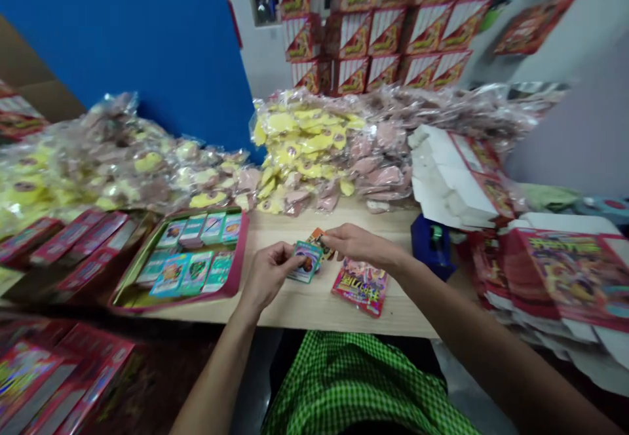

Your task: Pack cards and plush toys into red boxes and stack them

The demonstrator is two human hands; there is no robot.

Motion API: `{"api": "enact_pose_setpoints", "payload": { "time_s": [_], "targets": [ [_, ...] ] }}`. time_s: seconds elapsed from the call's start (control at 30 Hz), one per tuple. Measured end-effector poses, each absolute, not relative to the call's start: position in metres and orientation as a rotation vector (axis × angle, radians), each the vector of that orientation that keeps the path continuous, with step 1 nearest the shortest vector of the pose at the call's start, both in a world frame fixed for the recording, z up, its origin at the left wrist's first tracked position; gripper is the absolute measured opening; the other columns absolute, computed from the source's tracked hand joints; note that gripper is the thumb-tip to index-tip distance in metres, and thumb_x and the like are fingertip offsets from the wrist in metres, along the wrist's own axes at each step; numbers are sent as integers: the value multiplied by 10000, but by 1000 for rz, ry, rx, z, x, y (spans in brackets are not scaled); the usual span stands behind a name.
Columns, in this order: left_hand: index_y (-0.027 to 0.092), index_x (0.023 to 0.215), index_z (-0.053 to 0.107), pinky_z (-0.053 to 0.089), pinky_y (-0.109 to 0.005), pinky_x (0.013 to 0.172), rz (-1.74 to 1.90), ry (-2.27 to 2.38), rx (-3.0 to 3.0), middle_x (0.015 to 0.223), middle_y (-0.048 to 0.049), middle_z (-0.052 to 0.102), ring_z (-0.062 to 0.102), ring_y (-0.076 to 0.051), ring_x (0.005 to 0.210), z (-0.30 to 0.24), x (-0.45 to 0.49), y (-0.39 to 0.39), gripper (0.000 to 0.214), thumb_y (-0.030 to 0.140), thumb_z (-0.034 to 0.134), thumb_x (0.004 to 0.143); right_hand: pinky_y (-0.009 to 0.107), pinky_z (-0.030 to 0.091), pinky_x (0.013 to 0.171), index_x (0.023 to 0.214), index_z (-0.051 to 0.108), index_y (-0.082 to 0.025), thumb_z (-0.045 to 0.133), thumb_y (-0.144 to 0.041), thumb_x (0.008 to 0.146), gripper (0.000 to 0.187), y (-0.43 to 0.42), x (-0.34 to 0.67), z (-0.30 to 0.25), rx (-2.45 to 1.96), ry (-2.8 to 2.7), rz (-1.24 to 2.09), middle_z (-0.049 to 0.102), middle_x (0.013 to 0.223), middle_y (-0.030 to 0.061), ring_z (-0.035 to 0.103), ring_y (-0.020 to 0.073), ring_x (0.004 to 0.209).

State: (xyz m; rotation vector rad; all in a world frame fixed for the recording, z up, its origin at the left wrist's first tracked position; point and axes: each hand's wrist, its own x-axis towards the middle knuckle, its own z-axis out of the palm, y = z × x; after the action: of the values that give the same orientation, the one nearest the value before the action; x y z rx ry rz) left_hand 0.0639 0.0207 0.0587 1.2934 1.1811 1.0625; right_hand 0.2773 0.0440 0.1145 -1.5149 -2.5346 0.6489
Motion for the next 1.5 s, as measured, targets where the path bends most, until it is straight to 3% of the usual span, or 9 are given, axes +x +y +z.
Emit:
{"api": "enact_pose_setpoints", "payload": {
  "time_s": [0.17,0.3,0.43,0.53,0.77,1.03,1.2,1.3,1.5],
  "targets": [
    [221,870,514,402,-219,508,1040,1161,1491,608,85,530,485,-106,512,59,126,46,437,497,812,708,227,358,582,849,701,-137,578,-87,922,151,37,329,142,-1627,-2440,600,707,760,44,582,145,650],
    [214,1159,576,492,-283,673,889,1213,1869,911,-12,579,607,-178,798,49,170,72,534,561,719,780,246,405,703,991,718,-131,513,-40,925,234,36,376,150,-1812,-2219,406,753,933,101,661,198,827],
    [209,927,706,536,-357,807,657,1115,1980,928,-35,577,624,-227,869,39,194,85,457,495,862,606,281,433,764,1161,670,-93,457,-35,929,320,30,407,140,-1921,-1993,244,749,1027,163,685,261,932],
    [202,760,666,538,-352,779,589,1069,1998,870,-31,569,605,-211,807,47,189,80,312,489,783,720,299,452,784,1317,559,-71,425,-41,923,417,22,410,129,-1899,-1898,172,739,1034,155,681,270,940],
    [215,762,647,471,-315,795,924,878,2154,832,-15,592,569,-190,836,105,140,39,174,326,690,888,366,480,893,1253,581,-116,393,-91,941,366,3,375,146,-1042,-2211,-87,691,1138,137,613,246,1026],
    [214,805,689,482,-312,858,1226,1016,2111,924,-18,584,582,-196,959,86,123,19,135,306,726,897,456,460,923,913,637,-138,433,-185,991,224,-4,357,121,-970,-2401,-426,627,1184,189,550,300,1068],
    [229,1056,634,500,-265,789,1461,975,1790,943,-10,645,605,-143,845,68,136,18,153,328,676,948,550,460,1047,1212,589,-169,481,-182,999,239,-18,361,93,-998,-2152,-172,466,1515,192,521,339,1313],
    [237,1191,549,519,-237,758,1681,960,1500,955,-1,685,634,-117,800,54,147,16,376,299,764,889,525,502,1049,1351,491,-205,478,-133,981,377,-24,359,73,-978,-1881,-47,571,1397,175,570,313,1295],
    [197,1005,733,554,-302,861,1782,1032,2048,1022,-49,721,684,-162,965,44,139,13,117,189,619,977,404,593,883,1260,523,-162,454,-51,956,330,-12,352,57,-941,-1963,-113,643,1136,172,661,286,1097]
  ]
}}
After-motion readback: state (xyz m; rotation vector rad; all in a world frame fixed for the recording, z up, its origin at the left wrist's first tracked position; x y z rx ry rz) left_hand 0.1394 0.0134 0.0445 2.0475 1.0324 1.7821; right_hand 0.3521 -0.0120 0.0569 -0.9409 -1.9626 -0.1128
